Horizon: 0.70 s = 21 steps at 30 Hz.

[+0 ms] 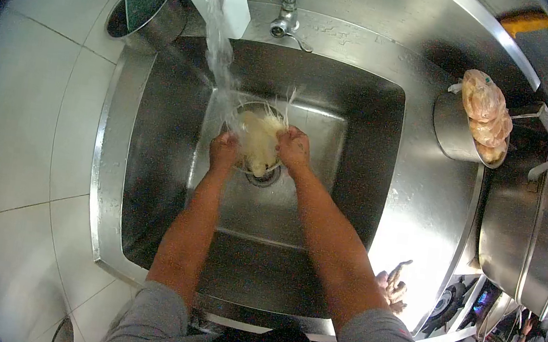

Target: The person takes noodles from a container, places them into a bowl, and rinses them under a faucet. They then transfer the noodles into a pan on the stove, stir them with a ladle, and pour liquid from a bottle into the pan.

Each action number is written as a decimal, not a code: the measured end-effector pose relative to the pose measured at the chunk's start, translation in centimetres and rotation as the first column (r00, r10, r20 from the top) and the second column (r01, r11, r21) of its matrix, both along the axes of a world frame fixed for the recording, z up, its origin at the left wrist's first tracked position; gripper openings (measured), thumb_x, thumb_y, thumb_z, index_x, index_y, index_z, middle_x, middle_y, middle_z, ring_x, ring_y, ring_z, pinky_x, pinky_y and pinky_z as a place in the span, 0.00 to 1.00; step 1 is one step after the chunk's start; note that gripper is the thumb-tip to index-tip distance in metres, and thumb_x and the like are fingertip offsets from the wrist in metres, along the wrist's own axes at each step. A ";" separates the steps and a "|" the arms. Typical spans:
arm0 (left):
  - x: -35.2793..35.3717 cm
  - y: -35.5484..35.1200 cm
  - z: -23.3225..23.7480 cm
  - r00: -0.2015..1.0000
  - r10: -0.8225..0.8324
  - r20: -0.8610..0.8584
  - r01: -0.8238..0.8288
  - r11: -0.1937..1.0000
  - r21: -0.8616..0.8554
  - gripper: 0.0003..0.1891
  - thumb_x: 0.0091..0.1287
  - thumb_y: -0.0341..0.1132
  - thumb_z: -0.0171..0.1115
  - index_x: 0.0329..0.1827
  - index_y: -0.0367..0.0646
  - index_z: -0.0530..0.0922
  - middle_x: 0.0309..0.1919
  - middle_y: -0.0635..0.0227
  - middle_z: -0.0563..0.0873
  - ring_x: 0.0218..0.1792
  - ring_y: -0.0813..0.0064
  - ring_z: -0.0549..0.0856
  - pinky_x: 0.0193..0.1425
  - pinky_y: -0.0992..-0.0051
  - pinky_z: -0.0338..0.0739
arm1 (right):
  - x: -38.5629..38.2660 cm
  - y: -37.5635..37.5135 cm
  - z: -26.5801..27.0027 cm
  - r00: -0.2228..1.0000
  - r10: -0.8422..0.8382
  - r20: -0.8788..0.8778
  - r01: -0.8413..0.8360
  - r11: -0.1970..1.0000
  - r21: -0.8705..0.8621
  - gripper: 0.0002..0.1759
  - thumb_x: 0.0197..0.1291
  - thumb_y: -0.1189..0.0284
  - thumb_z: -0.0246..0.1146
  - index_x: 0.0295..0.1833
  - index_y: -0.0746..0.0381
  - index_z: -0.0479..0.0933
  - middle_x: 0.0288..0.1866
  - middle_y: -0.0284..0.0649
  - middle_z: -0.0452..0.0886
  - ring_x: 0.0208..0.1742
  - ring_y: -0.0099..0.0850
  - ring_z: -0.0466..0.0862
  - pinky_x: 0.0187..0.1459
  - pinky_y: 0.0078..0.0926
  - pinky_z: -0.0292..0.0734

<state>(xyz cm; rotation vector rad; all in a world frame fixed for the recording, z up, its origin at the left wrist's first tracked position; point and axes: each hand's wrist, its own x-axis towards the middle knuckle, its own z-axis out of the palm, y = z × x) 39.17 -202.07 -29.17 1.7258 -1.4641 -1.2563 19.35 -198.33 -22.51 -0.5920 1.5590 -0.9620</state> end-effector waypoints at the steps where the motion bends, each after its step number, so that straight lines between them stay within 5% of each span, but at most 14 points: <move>1: -0.1 0.1 -0.7 1.000 0.001 -0.002 -0.001 1.000 0.000 0.17 0.58 0.29 0.60 0.52 0.39 0.80 0.40 0.58 0.86 0.42 0.59 0.85 0.46 0.68 0.76 | 0.1 0.0 0.8 1.000 0.001 -0.002 -0.001 1.000 0.000 0.12 0.63 0.65 0.58 0.45 0.61 0.77 0.35 0.33 0.78 0.31 0.22 0.76 0.31 0.23 0.73; 4: -1.5 0.6 -1.9 0.948 0.008 0.317 0.106 0.934 -0.341 0.21 0.58 0.32 0.62 0.57 0.40 0.77 0.45 0.57 0.84 0.46 0.61 0.84 0.51 0.68 0.75 | 0.4 0.2 2.8 0.999 -0.039 0.024 0.039 0.999 -0.020 0.08 0.61 0.72 0.58 0.44 0.62 0.78 0.34 0.33 0.80 0.32 0.25 0.78 0.36 0.25 0.75; 7: -3.5 0.8 1.7 0.716 0.176 0.675 0.253 0.836 -0.486 0.24 0.59 0.37 0.65 0.59 0.40 0.75 0.50 0.55 0.82 0.50 0.61 0.82 0.54 0.68 0.74 | 0.5 0.2 1.9 0.995 0.008 0.097 0.001 0.996 -0.093 0.09 0.61 0.74 0.59 0.47 0.62 0.77 0.39 0.33 0.81 0.36 0.24 0.79 0.39 0.25 0.76; 8: -4.2 0.8 4.7 0.940 0.069 0.334 0.047 0.943 -0.329 0.22 0.60 0.37 0.65 0.56 0.38 0.77 0.47 0.55 0.83 0.47 0.63 0.83 0.52 0.69 0.75 | 0.9 0.3 1.7 0.984 0.006 0.177 0.014 0.993 -0.115 0.10 0.61 0.75 0.60 0.48 0.62 0.77 0.40 0.33 0.82 0.37 0.25 0.80 0.40 0.25 0.76; 9: -4.6 0.9 6.4 0.995 0.063 -0.083 -0.069 0.994 -0.080 0.19 0.61 0.38 0.65 0.53 0.37 0.78 0.43 0.55 0.85 0.44 0.66 0.84 0.50 0.70 0.76 | 1.3 0.3 1.6 0.966 0.007 0.258 0.029 0.990 -0.137 0.11 0.60 0.75 0.61 0.49 0.63 0.77 0.41 0.34 0.82 0.39 0.25 0.80 0.42 0.25 0.76; 16: -3.7 0.9 6.6 0.983 -0.035 -0.178 0.044 0.998 0.046 0.14 0.66 0.36 0.60 0.47 0.33 0.81 0.36 0.63 0.86 0.30 0.76 0.84 0.33 0.74 0.78 | 2.4 0.7 2.8 0.971 -0.001 0.237 0.019 0.997 -0.074 0.11 0.58 0.73 0.63 0.48 0.61 0.75 0.38 0.32 0.81 0.35 0.21 0.77 0.38 0.21 0.71; 19: -3.4 1.0 6.7 0.981 0.013 -0.193 0.001 0.997 0.072 0.08 0.64 0.30 0.60 0.36 0.32 0.80 0.29 0.67 0.85 0.25 0.77 0.82 0.30 0.75 0.76 | 2.1 0.5 1.5 0.990 0.036 0.138 -0.028 0.998 -0.056 0.11 0.59 0.73 0.61 0.47 0.61 0.74 0.39 0.33 0.80 0.36 0.22 0.77 0.38 0.21 0.72; 21: -3.5 1.2 6.7 0.842 0.305 -0.444 -0.223 0.948 0.228 0.05 0.64 0.27 0.58 0.34 0.33 0.79 0.29 0.66 0.84 0.25 0.75 0.82 0.31 0.75 0.77 | 2.6 0.3 1.2 0.939 -0.149 0.309 0.183 0.979 -0.084 0.11 0.57 0.73 0.63 0.46 0.60 0.75 0.40 0.34 0.81 0.38 0.26 0.79 0.38 0.25 0.74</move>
